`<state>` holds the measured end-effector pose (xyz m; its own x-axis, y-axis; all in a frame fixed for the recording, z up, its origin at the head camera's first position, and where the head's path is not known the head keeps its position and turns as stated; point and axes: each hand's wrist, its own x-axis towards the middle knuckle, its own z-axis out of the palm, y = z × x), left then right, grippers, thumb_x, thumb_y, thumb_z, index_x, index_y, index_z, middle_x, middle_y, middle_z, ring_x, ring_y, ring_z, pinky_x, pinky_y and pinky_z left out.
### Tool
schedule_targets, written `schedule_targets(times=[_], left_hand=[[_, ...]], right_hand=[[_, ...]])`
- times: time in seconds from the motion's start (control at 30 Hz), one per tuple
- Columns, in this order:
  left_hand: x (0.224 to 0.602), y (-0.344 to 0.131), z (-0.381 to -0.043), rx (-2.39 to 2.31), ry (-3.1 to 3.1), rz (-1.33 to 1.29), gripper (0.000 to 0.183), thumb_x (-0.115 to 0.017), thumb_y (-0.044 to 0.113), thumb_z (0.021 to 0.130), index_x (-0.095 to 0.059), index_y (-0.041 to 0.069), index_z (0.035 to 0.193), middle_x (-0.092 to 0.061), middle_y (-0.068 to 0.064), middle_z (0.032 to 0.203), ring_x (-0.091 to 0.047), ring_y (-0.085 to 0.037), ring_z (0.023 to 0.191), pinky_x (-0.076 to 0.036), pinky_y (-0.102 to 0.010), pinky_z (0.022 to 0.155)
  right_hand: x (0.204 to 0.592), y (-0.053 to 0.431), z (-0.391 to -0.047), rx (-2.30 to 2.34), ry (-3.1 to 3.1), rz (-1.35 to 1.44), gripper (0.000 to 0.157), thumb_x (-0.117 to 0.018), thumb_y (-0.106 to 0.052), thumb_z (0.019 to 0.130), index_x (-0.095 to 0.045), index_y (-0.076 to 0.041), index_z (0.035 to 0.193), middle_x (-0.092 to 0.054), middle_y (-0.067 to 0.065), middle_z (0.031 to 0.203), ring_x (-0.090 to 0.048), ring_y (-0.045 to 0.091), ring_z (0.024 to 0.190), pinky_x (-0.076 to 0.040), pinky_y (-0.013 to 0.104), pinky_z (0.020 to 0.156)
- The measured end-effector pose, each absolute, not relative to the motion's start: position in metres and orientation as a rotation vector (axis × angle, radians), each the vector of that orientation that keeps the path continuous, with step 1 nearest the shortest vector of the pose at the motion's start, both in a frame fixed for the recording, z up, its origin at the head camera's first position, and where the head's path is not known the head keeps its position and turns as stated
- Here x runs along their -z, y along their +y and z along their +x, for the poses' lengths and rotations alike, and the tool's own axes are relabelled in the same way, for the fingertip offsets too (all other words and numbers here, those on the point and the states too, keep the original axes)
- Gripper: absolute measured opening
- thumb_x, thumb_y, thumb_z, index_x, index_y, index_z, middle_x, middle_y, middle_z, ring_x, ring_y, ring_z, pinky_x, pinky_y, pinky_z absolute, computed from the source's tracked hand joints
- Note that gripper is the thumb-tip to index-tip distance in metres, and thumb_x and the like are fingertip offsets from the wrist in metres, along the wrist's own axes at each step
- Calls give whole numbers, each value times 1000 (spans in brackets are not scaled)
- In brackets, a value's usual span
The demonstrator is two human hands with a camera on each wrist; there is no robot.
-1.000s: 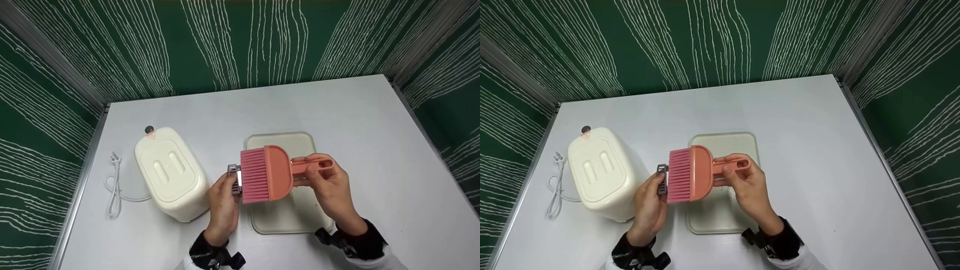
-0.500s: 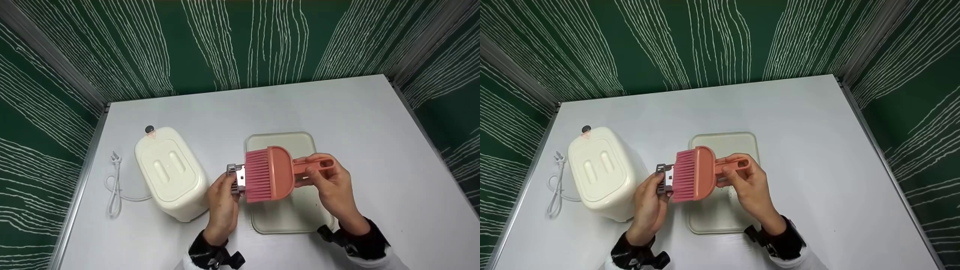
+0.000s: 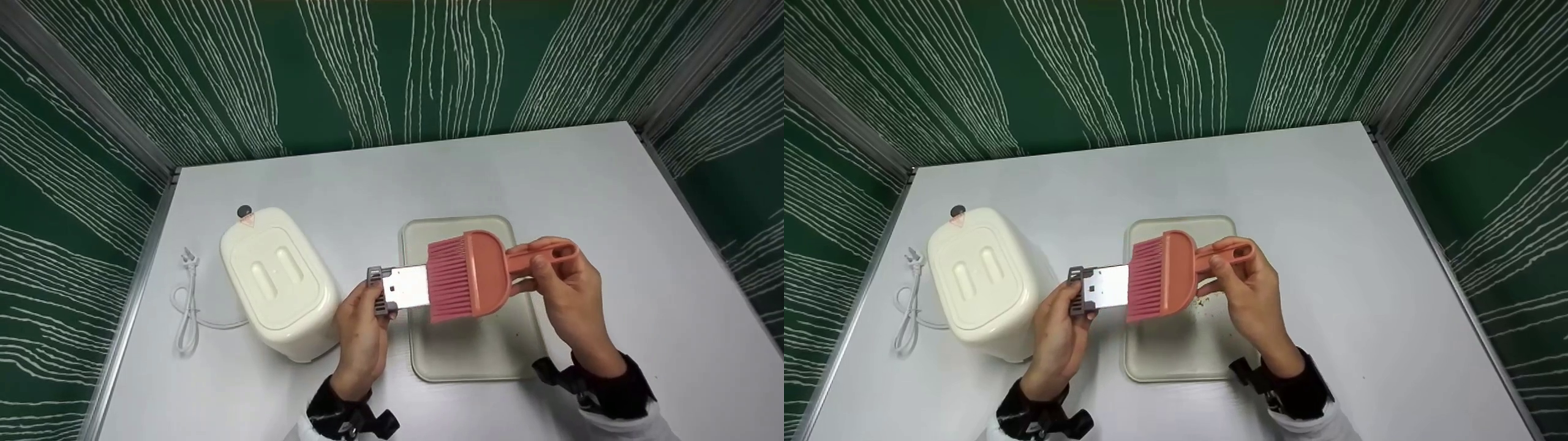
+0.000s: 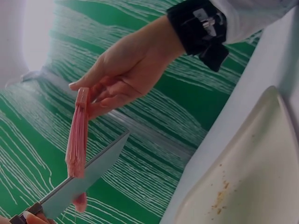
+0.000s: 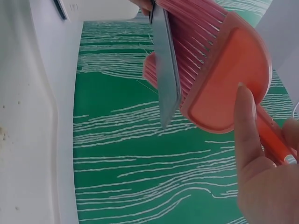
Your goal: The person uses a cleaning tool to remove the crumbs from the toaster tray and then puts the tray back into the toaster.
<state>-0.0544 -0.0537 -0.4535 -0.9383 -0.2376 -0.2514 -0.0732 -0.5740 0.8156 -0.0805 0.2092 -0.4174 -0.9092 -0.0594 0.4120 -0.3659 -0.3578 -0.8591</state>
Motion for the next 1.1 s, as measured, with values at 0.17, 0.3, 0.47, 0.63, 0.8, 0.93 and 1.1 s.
schedule_targets(times=[0.17, 0.3, 0.47, 0.63, 0.8, 0.93, 1.1], left_hand=[[453, -54, -55, 2658, -1409, 505, 29, -51, 3, 103, -66, -15, 120, -66, -13, 96, -52, -15, 72, -44, -22, 62], [453, -55, -53, 2642, -1460, 475, 30, -51, 5, 104, -65, -14, 123, -68, -14, 102, -53, -15, 75, -44, -23, 63], [453, -56, -53, 2637, -1477, 471, 31, -51, 6, 105, -64, -14, 125, -69, -15, 105, -52, -15, 76, -44, -23, 64], [454, -55, -54, 2645, -1443, 480, 31, -50, 4, 104, -65, -15, 123, -68, -15, 103, -52, -16, 75, -44, -23, 63], [453, -55, -54, 2655, -1412, 485, 30, -50, 4, 104, -65, -15, 121, -67, -14, 100, -52, -16, 75, -44, -23, 63], [455, -54, -54, 2660, -1390, 483, 29, -50, 3, 104, -65, -15, 120, -66, -13, 98, -52, -16, 74, -44, -23, 63], [457, -53, -54, 2663, -1374, 475, 28, -50, 4, 104, -65, -14, 119, -65, -11, 95, -52, -15, 73, -44, -23, 62]], right_hand=[[415, 217, -82, -2365, -1658, 519, 16, -49, 8, 106, -54, 13, 121, -70, 26, 113, -76, 29, 88, -63, 38, 68], [414, 221, -83, -2357, -1659, 505, 15, -49, 8, 106, -54, 13, 120, -71, 25, 112, -76, 29, 87, -63, 36, 68], [412, 226, -85, -2344, -1649, 482, 14, -49, 8, 106, -55, 13, 118, -72, 25, 109, -76, 28, 85, -63, 35, 68], [411, 233, -87, -2298, -1676, 450, 14, -50, 9, 105, -56, 13, 118, -72, 24, 108, -76, 26, 84, -63, 34, 68], [410, 239, -89, -2281, -1671, 408, 14, -51, 11, 104, -56, 13, 117, -73, 23, 107, -75, 25, 85, -63, 33, 68], [410, 244, -89, -2267, -1666, 365, 13, -53, 10, 104, -57, 13, 116, -73, 23, 106, -75, 25, 84, -63, 32, 68], [408, 248, -88, -2231, -1686, 280, 12, -56, 7, 104, -57, 12, 115, -73, 23, 103, -75, 24, 82, -63, 31, 67]])
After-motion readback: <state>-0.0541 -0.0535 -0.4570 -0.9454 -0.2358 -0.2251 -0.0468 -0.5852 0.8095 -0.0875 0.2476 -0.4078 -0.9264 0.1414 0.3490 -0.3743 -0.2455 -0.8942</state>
